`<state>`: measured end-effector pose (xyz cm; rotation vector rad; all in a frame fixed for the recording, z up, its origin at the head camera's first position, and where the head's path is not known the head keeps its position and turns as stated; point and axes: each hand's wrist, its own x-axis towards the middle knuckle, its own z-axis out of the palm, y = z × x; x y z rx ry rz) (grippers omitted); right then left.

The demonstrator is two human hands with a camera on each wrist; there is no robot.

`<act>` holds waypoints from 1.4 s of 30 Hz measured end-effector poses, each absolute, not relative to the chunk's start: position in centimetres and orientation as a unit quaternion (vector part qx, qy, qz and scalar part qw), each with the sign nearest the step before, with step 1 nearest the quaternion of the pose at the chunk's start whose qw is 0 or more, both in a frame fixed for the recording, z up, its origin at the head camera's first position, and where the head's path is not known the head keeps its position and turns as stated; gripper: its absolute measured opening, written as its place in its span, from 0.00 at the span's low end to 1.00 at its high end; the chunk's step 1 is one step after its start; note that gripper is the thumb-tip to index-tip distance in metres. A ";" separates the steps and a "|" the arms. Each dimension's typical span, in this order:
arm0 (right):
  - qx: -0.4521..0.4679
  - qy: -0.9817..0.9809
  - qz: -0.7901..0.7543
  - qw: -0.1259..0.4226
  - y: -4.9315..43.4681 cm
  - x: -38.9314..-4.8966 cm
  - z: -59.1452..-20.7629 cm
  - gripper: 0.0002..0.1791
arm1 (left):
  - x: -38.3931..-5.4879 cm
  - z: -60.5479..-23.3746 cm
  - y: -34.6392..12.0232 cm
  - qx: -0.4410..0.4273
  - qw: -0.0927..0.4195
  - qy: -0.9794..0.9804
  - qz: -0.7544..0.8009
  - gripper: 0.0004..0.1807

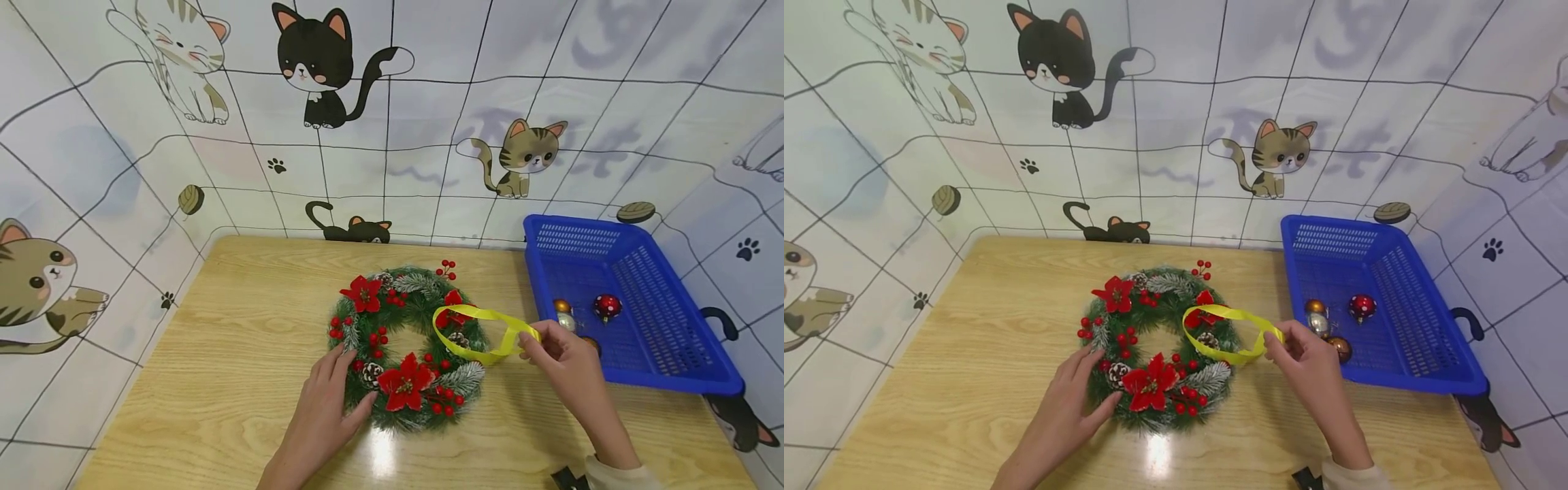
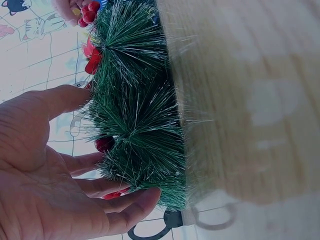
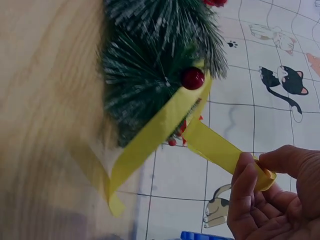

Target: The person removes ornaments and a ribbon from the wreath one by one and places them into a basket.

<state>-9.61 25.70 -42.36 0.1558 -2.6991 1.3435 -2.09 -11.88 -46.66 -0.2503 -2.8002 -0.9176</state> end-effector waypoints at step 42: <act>0.072 -0.927 0.369 -0.001 23.6 -9.7 -45.8 0.07 | -1.9 -46.6 -11.9 -0.092 0.099 -0.942 -0.307 0.38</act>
